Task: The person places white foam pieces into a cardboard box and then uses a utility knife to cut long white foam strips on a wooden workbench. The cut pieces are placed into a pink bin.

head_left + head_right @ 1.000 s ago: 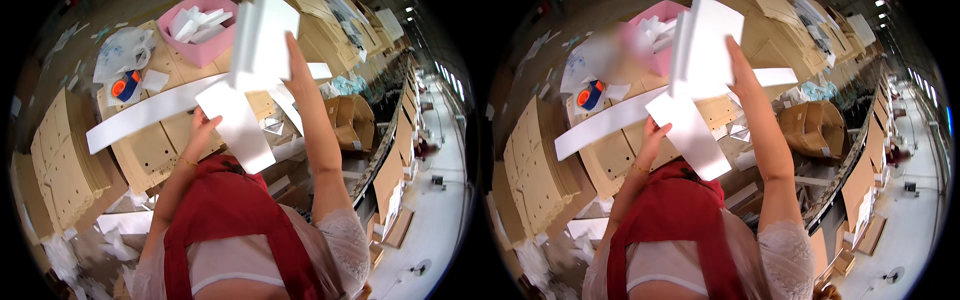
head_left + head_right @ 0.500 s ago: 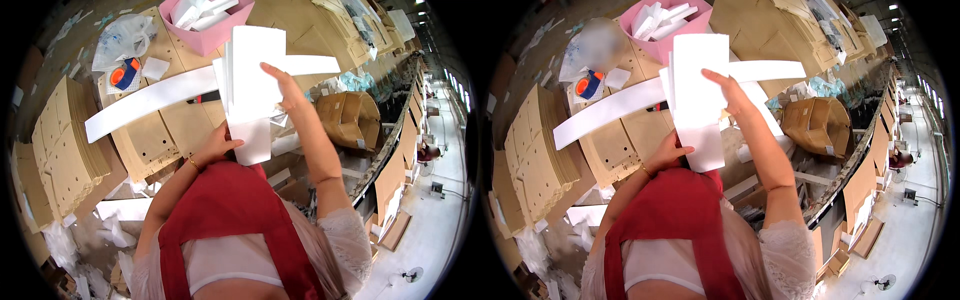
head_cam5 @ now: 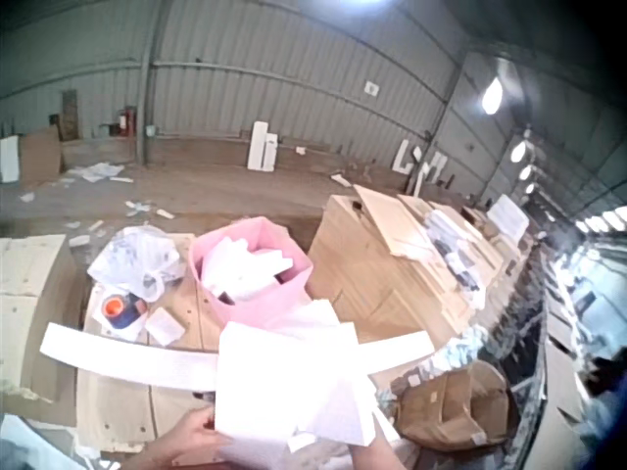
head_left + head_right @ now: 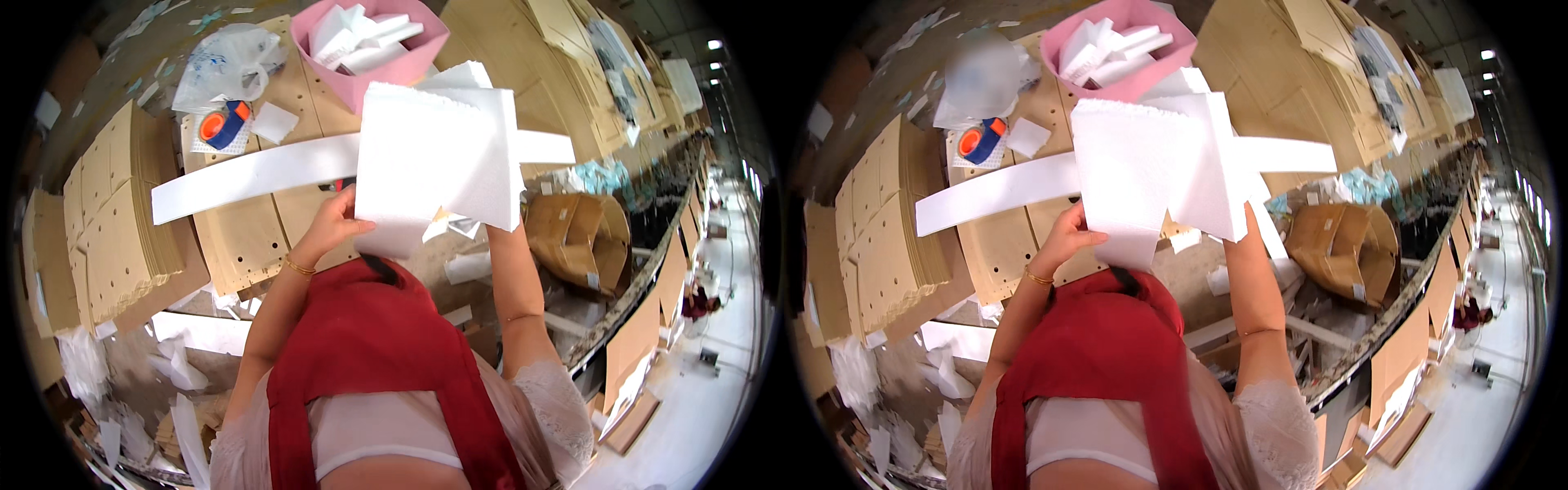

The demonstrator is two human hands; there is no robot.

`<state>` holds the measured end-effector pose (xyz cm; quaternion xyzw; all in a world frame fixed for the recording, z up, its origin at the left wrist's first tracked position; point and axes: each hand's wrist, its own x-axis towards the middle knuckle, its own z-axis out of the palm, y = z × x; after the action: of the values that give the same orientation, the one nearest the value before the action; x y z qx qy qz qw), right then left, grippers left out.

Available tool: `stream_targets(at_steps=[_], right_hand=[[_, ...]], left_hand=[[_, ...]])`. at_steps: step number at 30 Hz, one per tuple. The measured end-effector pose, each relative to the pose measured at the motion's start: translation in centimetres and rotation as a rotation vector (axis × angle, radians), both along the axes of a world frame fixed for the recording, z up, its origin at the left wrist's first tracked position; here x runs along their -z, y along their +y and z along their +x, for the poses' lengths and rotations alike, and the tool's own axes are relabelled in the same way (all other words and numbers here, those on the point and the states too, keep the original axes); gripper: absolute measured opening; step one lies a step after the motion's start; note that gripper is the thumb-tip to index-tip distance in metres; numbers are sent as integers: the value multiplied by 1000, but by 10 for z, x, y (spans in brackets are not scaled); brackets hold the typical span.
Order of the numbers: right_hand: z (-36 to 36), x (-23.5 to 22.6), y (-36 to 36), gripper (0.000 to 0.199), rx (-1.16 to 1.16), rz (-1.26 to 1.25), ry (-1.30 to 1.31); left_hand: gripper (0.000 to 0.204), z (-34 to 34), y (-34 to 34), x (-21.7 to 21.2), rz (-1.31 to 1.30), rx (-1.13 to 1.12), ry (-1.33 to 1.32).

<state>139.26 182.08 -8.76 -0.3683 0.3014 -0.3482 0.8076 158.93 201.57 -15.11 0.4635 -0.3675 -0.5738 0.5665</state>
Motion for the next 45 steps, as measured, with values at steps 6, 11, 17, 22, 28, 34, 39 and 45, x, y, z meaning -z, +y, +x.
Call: stream_targets(at_steps=[6,11,17,22,28,34,39,45], right_hand=[[38,58,-33,42,-303,310,-271],[80,147,-31,40,-378,359,102],[73,215,-40,37,-238,-98,924],[118,136,-20,71,-65,-1243,594],[178,140,-20,84,-710,-1324,1089],[164,127,-24,82,-844,-1363,1024],[131,113,-37,62,-735,-1197,483],[129,65,-45,52,-588,-1450,257]], left_hand=[[63,26,9,12,50,-217,-94],[58,30,5,54,237,-285,-68],[55,31,31,120,532,-469,154],[53,31,37,120,559,-477,82],[49,25,45,92,114,-492,-672],[38,56,25,33,122,-835,418],[42,83,-11,92,456,-585,414],[44,68,-2,92,268,-682,575]])
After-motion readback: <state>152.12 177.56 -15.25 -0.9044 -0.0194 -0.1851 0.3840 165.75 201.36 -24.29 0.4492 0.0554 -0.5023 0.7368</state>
